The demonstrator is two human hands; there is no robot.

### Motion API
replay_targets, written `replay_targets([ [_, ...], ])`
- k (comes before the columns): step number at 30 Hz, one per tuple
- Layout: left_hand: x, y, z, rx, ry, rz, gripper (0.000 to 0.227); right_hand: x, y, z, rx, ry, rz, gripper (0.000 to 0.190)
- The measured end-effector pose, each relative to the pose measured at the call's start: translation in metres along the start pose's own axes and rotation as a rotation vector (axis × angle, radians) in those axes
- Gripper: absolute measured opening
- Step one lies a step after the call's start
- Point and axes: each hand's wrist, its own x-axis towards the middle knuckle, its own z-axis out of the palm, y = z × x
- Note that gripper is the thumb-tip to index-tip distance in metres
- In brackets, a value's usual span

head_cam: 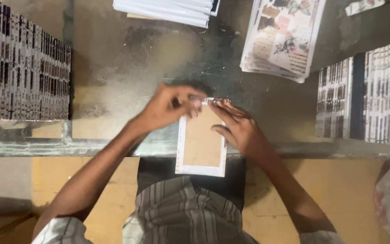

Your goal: The person repeatedly picks up a small rectangular card and a printed cover sheet, aligns them, and presses the edges together. They then place the assembled item onto a stack on the table. The process is repeated continuously with items from piles on the table.

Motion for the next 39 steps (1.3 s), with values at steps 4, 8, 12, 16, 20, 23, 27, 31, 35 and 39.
replay_targets([
  [4, 0.037, 0.016, -0.022, -0.276, 0.382, 0.509, 0.033, -0.007, -0.007, 0.005, 0.073, 0.034, 0.130, 0.049],
  [8, 0.078, 0.017, 0.014, 0.571, 0.572, 0.568, 0.034, -0.012, -0.011, 0.007, 0.178, 0.085, 0.217, 0.043],
  [12, 0.076, -0.005, 0.047, 0.695, 0.217, 0.622, 0.043, -0.013, -0.014, 0.015, 0.170, 0.220, 0.276, 0.041],
  [16, 0.088, -0.005, 0.045, 0.712, 0.270, 0.703, 0.042, -0.019, -0.008, 0.025, 0.104, 0.277, 0.303, 0.053],
  [20, 0.128, 0.002, 0.044, 0.569, 0.543, 0.583, 0.039, -0.029, -0.003, 0.037, -0.018, 0.329, 0.436, 0.090],
  [23, 0.124, 0.002, 0.084, 0.709, 0.368, 0.793, 0.047, -0.032, -0.007, 0.040, -0.186, 0.427, 0.399, 0.116],
  [27, 0.124, -0.002, 0.095, 0.875, 0.299, 0.918, 0.045, -0.026, -0.010, 0.036, -0.376, 0.533, 0.325, 0.130],
  [31, 0.113, 0.004, 0.087, 0.423, 0.396, 0.835, 0.035, -0.036, -0.015, 0.039, -0.336, 0.487, 0.407, 0.133],
  [35, 0.074, 0.013, 0.069, 0.164, 0.564, 0.193, 0.034, -0.052, -0.018, 0.038, -0.266, 0.222, 0.384, 0.143],
  [39, 0.035, 0.023, 0.047, 0.609, 0.259, 0.165, 0.043, -0.058, -0.024, 0.036, -0.213, 0.154, 0.396, 0.146],
])
